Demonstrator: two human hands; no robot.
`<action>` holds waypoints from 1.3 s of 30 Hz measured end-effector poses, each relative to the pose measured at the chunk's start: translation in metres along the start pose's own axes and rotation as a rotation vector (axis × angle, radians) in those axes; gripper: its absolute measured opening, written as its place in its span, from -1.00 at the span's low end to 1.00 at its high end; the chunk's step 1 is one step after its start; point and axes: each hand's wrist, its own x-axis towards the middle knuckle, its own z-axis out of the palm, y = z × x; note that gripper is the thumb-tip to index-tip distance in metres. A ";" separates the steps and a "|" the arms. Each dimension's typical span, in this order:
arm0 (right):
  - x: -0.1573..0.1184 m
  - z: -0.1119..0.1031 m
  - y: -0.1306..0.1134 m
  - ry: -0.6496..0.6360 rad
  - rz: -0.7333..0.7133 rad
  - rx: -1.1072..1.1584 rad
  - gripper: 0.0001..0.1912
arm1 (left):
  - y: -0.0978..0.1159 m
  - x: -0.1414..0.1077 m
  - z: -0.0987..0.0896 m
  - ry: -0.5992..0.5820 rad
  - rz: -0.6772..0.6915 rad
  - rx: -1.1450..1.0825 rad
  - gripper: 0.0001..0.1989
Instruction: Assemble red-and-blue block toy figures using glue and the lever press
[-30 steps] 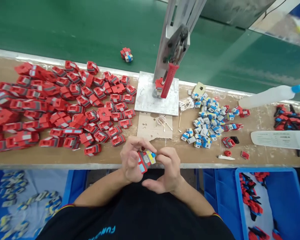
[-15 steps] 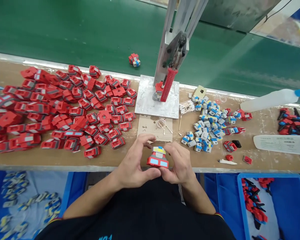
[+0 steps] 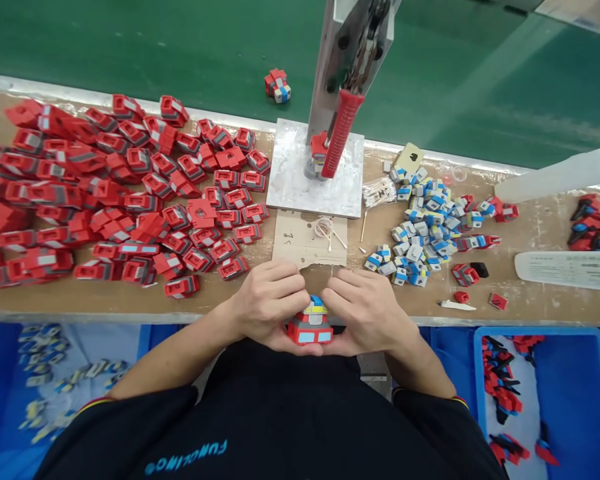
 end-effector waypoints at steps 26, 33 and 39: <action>0.004 0.000 -0.007 0.072 -0.091 0.032 -0.38 | 0.014 0.003 0.006 0.046 0.000 0.027 -0.35; 0.005 0.000 -0.007 0.090 -0.092 0.057 -0.37 | 0.014 0.002 0.009 0.064 -0.011 -0.003 -0.34; 0.005 0.002 -0.008 0.104 -0.087 0.066 -0.37 | 0.014 0.001 0.011 0.078 -0.038 -0.064 -0.35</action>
